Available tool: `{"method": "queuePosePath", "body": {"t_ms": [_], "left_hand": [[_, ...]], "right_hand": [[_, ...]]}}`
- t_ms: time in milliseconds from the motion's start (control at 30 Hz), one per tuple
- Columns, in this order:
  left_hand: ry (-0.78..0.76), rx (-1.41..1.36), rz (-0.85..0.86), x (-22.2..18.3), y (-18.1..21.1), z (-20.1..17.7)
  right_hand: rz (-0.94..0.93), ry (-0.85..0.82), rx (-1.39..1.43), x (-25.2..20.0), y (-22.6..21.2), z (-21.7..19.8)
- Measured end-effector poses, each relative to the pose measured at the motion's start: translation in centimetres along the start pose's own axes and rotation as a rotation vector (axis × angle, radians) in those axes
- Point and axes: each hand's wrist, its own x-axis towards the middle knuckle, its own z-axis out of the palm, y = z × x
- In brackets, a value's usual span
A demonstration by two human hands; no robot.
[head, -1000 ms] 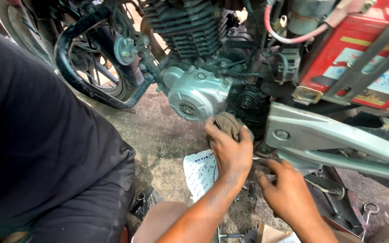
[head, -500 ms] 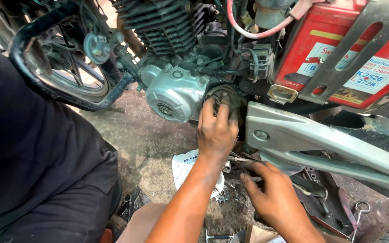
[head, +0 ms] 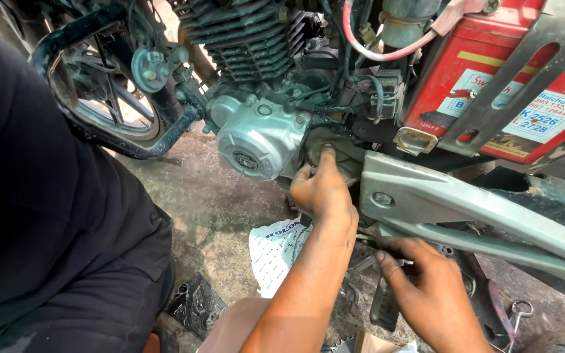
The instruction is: The person uses a screwdriver to pry at a motorcycle engine and then wipes the components with a cloth. They continue by using the screwdriver to scrape the engine assembly before wiping it again with the cloth.
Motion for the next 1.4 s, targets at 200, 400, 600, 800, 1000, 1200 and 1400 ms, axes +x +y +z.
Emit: {"method": "queuePosePath", "body": {"t_ms": [200,400,600,800,1000,1200,1400], "left_hand": [[-0.115,0.403,0.339,-0.5,-0.8,-1.9],[-0.464,0.97,1.227,1.6,-1.4,-5.0],[-0.523,0.917,1.223,-0.2,-1.0,-5.2],[-0.405,0.83,1.07,-0.4,-0.5,-4.0],[-0.287,0.638,0.979,0.6,-3.2,-3.6],[-0.148,0.459,0.812,-0.1,-2.5,-1.1],[0.063,0.024,0.103,0.3,-2.1,0.5]], "right_hand": [[0.141,0.002,-0.001,-1.0,0.0,-1.1],[0.077,0.1,0.016,-2.1,1.7,-2.8],[0.0,0.16,0.054,-2.4,3.1,-4.6],[0.066,0.207,0.213,-2.4,4.7,-5.5],[0.047,0.267,0.197,-2.5,4.8,-6.6],[0.132,0.294,0.242,-3.7,4.9,-7.5],[-0.115,0.399,0.439,-4.4,9.3,-8.8]]}}
